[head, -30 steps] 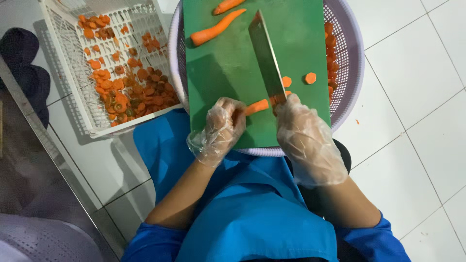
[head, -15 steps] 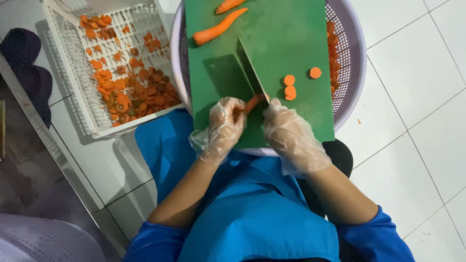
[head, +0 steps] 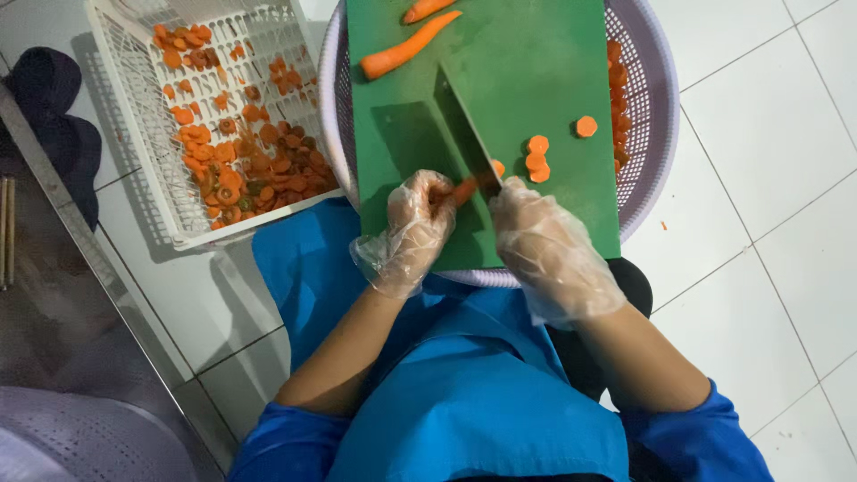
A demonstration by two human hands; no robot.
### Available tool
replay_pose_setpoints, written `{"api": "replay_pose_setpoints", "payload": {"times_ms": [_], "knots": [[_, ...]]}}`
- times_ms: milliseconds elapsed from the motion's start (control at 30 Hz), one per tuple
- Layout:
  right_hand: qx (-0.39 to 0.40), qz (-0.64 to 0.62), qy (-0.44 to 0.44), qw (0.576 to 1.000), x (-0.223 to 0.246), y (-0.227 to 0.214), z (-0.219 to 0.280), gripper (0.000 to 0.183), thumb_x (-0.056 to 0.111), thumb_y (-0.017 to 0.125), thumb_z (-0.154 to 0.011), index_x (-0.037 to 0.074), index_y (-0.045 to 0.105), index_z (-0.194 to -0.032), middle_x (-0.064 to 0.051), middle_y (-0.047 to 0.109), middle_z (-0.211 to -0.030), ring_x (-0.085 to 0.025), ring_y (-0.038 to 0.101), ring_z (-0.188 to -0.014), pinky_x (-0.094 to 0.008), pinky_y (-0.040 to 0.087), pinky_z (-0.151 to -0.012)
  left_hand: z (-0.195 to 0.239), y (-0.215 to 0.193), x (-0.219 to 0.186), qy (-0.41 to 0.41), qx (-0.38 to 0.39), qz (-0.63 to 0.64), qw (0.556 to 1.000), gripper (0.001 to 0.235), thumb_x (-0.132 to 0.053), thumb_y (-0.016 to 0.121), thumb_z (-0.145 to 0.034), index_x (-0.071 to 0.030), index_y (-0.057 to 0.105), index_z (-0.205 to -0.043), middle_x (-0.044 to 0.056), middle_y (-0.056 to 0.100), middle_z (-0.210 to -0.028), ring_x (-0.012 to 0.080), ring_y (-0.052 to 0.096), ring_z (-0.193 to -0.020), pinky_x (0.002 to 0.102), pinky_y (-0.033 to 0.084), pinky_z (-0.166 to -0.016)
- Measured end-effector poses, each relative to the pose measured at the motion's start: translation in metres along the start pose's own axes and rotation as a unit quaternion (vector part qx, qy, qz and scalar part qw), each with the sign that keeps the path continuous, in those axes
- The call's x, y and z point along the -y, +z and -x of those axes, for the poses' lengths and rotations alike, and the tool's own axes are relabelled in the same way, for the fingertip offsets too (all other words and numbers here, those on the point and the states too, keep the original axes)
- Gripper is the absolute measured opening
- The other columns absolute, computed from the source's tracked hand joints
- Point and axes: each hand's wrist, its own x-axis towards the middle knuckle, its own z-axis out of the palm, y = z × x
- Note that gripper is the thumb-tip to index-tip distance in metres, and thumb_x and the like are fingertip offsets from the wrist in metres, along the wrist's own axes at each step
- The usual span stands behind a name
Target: The person sits on the floor and chops carrots into small round pieces using a cleaver on a green cutting board placed on their lap. The chopped pieces are transferred into a nearby purple colander.
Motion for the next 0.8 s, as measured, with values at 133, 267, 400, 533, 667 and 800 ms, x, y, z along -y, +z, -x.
{"api": "replay_pose_setpoints", "payload": {"times_ms": [133, 267, 400, 533, 667, 800], "knots": [[-0.017, 0.039, 0.041, 0.998, -0.012, 0.005, 0.007, 0.021, 0.023, 0.049, -0.104, 0.003, 0.056, -0.102, -0.025, 0.071, -0.085, -0.044, 0.071, -0.079, -0.054, 0.055, -0.07, 0.005, -0.001, 0.003, -0.022, 0.014, 0.044, 0.999, 0.014, 0.005, 0.071, -0.092, -0.002, 0.061, -0.097, 0.013, 0.066, -0.084, 0.0229, 0.068, -0.073, 0.034, 0.056, -0.066], [-0.083, -0.001, -0.157, 0.984, -0.016, 0.031, -0.01, 0.013, 0.014, 0.052, -0.098, 0.002, 0.056, -0.096, -0.019, 0.07, -0.079, -0.038, 0.071, -0.076, -0.048, 0.057, -0.064, 0.003, 0.002, 0.005, -0.016, -0.003, 0.044, 0.999, 0.012, 0.002, 0.068, -0.093, -0.003, 0.059, -0.099, 0.011, 0.07, -0.086, 0.0219, 0.075, -0.077, 0.034, 0.06, -0.068], [-0.059, 0.211, -0.158, 0.963, -0.031, 0.036, -0.013, 0.008, 0.008, 0.051, -0.102, 0.0, 0.054, -0.101, -0.017, 0.065, -0.078, -0.033, 0.07, -0.068, -0.044, 0.057, -0.058, -0.005, -0.006, -0.003, 0.007, 0.029, -0.016, 0.999, 0.012, 0.0, 0.069, -0.091, -0.002, 0.06, -0.098, 0.012, 0.071, -0.082, 0.0245, 0.072, -0.071, 0.036, 0.057, -0.063], [-0.096, 0.103, -0.134, 0.981, -0.044, 0.015, 0.015, 0.011, 0.013, 0.059, -0.098, 0.003, 0.058, -0.093, -0.018, 0.067, -0.075, -0.035, 0.068, -0.068, -0.047, 0.054, -0.06, -0.053, -0.036, -0.007, -0.044, 0.013, -0.228, 0.973, 0.009, -0.016, 0.067, -0.101, -0.011, 0.066, -0.109, 0.009, 0.076, -0.091, 0.0228, 0.074, -0.077, 0.039, 0.059, -0.072], [-0.023, -0.112, -0.104, 0.988, -0.04, 0.019, 0.031, 0.018, 0.02, 0.062, -0.096, 0.003, 0.063, -0.095, -0.02, 0.071, -0.076, -0.036, 0.071, -0.068, -0.047, 0.054, -0.06, -0.131, -0.052, 0.014, 0.116, -0.057, -0.356, 0.926, 0.048, -0.014, 0.074, -0.091, -0.007, 0.057, -0.135, 0.019, 0.063, -0.135, 0.0309, 0.058, -0.125, 0.044, 0.05, -0.106], [-0.034, -0.096, -0.095, 0.99, -0.045, 0.028, 0.022, 0.019, 0.022, 0.063, -0.097, 0.003, 0.066, -0.099, -0.022, 0.069, -0.078, -0.04, 0.071, -0.074, -0.049, 0.054, -0.066, -0.156, -0.047, 0.033, 0.1, 0.077, -0.445, 0.887, 0.048, -0.016, 0.071, -0.092, -0.011, 0.059, -0.137, 0.013, 0.068, -0.129, 0.0284, 0.064, -0.115, 0.046, 0.05, -0.102]]}}
